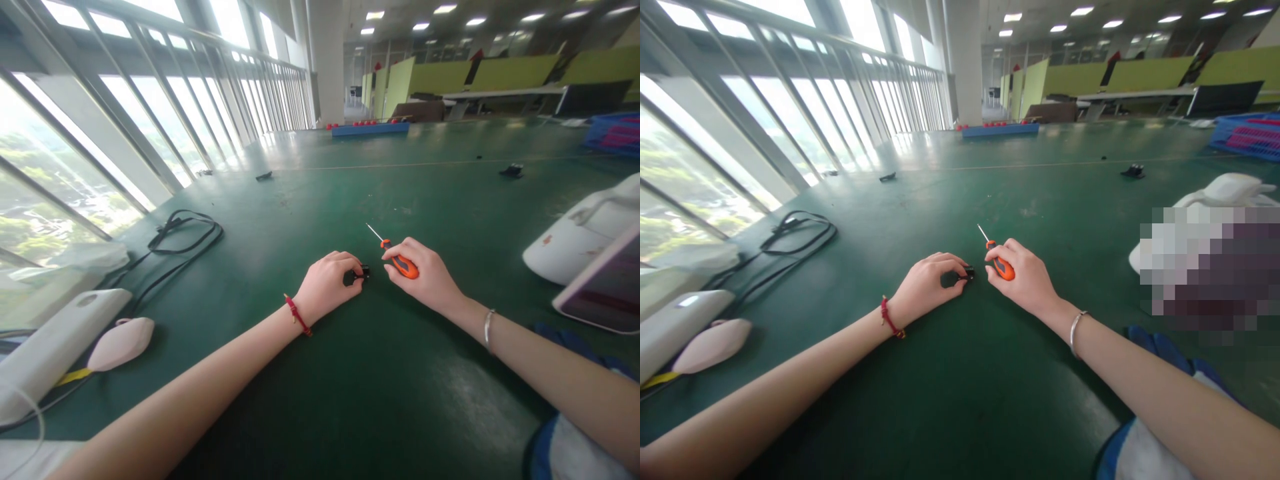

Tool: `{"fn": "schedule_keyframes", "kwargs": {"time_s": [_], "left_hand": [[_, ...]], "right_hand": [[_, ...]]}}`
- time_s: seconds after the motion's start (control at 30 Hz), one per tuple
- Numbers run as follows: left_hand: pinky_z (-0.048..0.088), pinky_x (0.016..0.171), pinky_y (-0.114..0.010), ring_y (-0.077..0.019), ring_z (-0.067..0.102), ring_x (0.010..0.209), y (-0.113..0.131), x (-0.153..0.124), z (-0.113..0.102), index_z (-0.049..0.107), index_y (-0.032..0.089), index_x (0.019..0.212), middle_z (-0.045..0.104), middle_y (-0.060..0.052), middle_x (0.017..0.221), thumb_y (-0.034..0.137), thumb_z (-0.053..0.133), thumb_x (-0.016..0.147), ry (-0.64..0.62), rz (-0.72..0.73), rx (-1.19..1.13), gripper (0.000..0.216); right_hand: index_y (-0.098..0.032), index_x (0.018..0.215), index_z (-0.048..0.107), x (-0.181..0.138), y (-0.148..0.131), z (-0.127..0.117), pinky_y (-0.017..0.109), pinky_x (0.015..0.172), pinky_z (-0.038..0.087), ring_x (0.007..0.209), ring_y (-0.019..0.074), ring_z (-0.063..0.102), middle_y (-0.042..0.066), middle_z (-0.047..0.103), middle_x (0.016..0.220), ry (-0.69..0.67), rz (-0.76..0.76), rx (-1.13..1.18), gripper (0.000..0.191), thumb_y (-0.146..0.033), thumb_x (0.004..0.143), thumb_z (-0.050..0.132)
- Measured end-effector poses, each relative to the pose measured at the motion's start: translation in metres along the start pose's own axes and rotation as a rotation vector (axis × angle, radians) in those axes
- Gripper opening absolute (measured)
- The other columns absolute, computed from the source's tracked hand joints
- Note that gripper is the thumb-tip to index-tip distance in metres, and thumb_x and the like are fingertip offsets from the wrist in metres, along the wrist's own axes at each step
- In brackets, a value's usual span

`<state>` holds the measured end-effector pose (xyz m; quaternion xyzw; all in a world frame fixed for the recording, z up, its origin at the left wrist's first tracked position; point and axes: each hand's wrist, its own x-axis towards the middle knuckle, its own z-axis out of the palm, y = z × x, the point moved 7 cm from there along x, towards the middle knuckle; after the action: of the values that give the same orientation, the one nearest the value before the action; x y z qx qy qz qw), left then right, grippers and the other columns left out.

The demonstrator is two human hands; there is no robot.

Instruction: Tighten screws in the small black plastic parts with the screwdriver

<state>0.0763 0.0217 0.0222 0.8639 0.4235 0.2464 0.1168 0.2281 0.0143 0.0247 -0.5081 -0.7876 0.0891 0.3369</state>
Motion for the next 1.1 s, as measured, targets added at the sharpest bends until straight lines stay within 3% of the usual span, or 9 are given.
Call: {"fn": "schedule_keyframes", "kwargs": {"time_s": [0.13, 0.3, 0.43, 0.67, 0.9, 1.1], "left_hand": [[0.049, 0.086, -0.029, -0.0186, 0.064, 0.090, -0.027, -0.004, -0.039, 0.070, 0.020, 0.079, 0.072, 0.000, 0.098, 0.023, 0.058, 0.075, 0.101, -0.121, 0.064, 0.012], [0.047, 0.081, -0.030, -0.0218, 0.065, 0.086, -0.124, -0.049, -0.125, 0.072, 0.016, 0.087, 0.073, -0.006, 0.092, 0.033, 0.058, 0.074, 0.297, -0.551, 0.356, 0.026], [0.046, 0.078, -0.031, -0.0253, 0.064, 0.089, -0.183, -0.092, -0.162, 0.073, 0.017, 0.095, 0.073, -0.006, 0.089, 0.041, 0.056, 0.073, 0.291, -0.856, 0.520, 0.037], [0.043, 0.065, -0.028, -0.0267, 0.064, 0.086, -0.195, -0.097, -0.154, 0.074, 0.018, 0.094, 0.073, -0.007, 0.089, 0.045, 0.056, 0.070, 0.141, -0.905, 0.510, 0.041], [0.039, 0.061, -0.025, -0.0245, 0.064, 0.086, -0.207, -0.097, -0.172, 0.073, 0.019, 0.094, 0.072, -0.005, 0.093, 0.046, 0.059, 0.071, 0.168, -0.898, 0.485, 0.038], [0.040, 0.063, -0.024, -0.0228, 0.064, 0.086, -0.225, -0.097, -0.170, 0.073, 0.018, 0.094, 0.073, -0.004, 0.087, 0.048, 0.061, 0.069, 0.112, -0.882, 0.405, 0.040]], "right_hand": [[-0.020, 0.088, 0.063, -0.002, 0.001, 0.001, 0.029, 0.071, 0.046, 0.071, 0.0137, 0.057, 0.003, 0.056, 0.087, -0.011, 0.005, 0.026, 0.012, -0.026, 0.081, 0.055], [-0.020, 0.089, 0.064, -0.001, 0.002, 0.004, 0.030, 0.068, 0.044, 0.071, 0.0145, 0.054, 0.003, 0.057, 0.088, -0.010, 0.026, 0.013, 0.014, -0.024, 0.080, 0.054], [-0.020, 0.089, 0.065, 0.001, 0.004, 0.006, 0.030, 0.067, 0.043, 0.071, 0.0144, 0.053, 0.003, 0.057, 0.087, -0.010, 0.043, 0.005, 0.015, -0.023, 0.080, 0.053], [-0.020, 0.090, 0.065, 0.000, 0.008, 0.007, 0.029, 0.064, 0.044, 0.068, 0.0131, 0.053, 0.002, 0.056, 0.087, -0.042, 0.076, 0.026, 0.015, -0.025, 0.081, 0.053], [-0.021, 0.089, 0.065, 0.000, 0.007, 0.008, 0.031, 0.072, 0.046, 0.073, 0.0142, 0.057, 0.002, 0.056, 0.088, -0.067, 0.079, 0.056, 0.015, -0.025, 0.081, 0.053], [-0.021, 0.090, 0.065, 0.000, 0.007, 0.009, 0.031, 0.071, 0.046, 0.073, 0.0146, 0.057, 0.003, 0.056, 0.089, -0.078, 0.088, 0.062, 0.016, -0.025, 0.081, 0.053]]}}
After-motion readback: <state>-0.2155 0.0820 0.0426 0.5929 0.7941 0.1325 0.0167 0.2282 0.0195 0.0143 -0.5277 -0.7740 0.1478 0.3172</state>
